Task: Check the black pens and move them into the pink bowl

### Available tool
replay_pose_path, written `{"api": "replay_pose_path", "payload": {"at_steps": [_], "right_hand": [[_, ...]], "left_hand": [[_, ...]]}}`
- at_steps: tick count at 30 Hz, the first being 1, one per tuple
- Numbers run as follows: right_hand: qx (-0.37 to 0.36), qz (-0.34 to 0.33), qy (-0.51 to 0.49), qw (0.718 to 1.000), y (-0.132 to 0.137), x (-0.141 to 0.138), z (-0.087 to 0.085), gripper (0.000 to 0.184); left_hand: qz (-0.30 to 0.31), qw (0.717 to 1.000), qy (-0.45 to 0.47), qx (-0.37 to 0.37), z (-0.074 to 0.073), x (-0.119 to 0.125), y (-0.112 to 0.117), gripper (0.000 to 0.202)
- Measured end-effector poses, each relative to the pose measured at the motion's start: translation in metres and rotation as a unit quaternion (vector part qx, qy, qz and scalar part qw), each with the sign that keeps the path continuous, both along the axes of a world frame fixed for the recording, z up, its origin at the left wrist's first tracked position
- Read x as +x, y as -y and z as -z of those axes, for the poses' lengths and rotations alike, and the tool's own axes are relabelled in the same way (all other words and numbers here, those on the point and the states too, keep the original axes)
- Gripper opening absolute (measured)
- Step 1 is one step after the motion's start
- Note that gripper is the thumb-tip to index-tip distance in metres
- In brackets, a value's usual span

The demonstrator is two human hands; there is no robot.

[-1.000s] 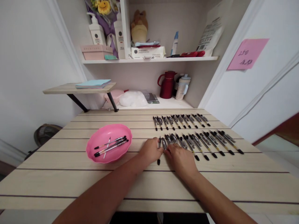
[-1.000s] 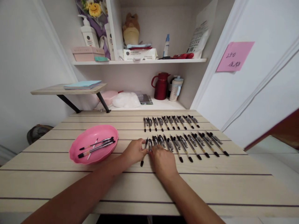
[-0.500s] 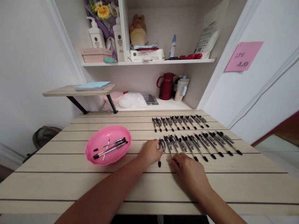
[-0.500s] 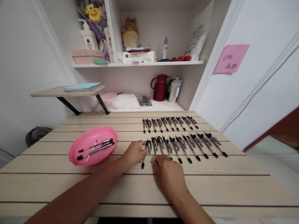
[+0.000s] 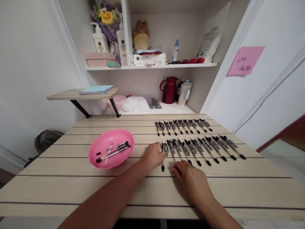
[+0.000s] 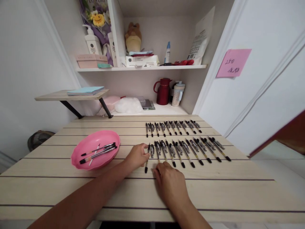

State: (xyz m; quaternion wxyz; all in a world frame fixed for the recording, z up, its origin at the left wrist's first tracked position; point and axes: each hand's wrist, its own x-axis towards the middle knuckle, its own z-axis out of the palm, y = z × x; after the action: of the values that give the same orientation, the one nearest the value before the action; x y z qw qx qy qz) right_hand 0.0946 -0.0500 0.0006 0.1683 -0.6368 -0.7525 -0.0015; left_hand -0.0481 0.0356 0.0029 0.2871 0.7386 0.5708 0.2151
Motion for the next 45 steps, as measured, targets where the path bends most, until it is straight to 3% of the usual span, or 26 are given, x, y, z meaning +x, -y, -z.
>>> {"api": "replay_pose_path", "payload": {"at_steps": [10,22,27,30,34,38,41,45], "right_hand": [[0.007,-0.027,0.024,0.999,-0.002,-0.029,-0.004,0.019],[0.024,-0.002,0.045,0.999,-0.005,-0.026,0.001,0.019],[0.043,-0.005,0.051,0.998,-0.002,-0.024,0.004,0.019],[0.058,-0.013,0.053,0.997,0.001,-0.022,0.005,0.022],[0.086,-0.022,0.055,0.995,0.004,-0.017,0.007,0.028],[0.093,-0.032,0.062,0.993,0.005,-0.013,0.008,0.031],[0.084,-0.04,0.059,0.994,0.005,-0.015,0.008,0.03],[0.068,-0.047,0.049,0.995,0.005,-0.019,0.009,0.029]], "left_hand": [[0.003,1.0,-0.003,-0.006,0.004,0.001,-0.005,0.034],[0.025,1.0,-0.011,-0.015,0.009,0.0,-0.01,0.036],[0.019,1.0,-0.005,-0.007,0.003,0.0,-0.004,0.037],[0.003,1.0,0.0,0.012,-0.01,-0.005,-0.002,0.039],[-0.021,0.997,-0.035,0.065,-0.048,-0.035,-0.007,0.037],[-0.07,0.986,-0.146,0.049,-0.081,-0.091,-0.012,0.018],[-0.116,0.971,-0.208,0.009,-0.082,-0.128,-0.009,0.007],[-0.141,0.955,-0.258,-0.041,-0.064,-0.153,-0.003,0.01]]}}
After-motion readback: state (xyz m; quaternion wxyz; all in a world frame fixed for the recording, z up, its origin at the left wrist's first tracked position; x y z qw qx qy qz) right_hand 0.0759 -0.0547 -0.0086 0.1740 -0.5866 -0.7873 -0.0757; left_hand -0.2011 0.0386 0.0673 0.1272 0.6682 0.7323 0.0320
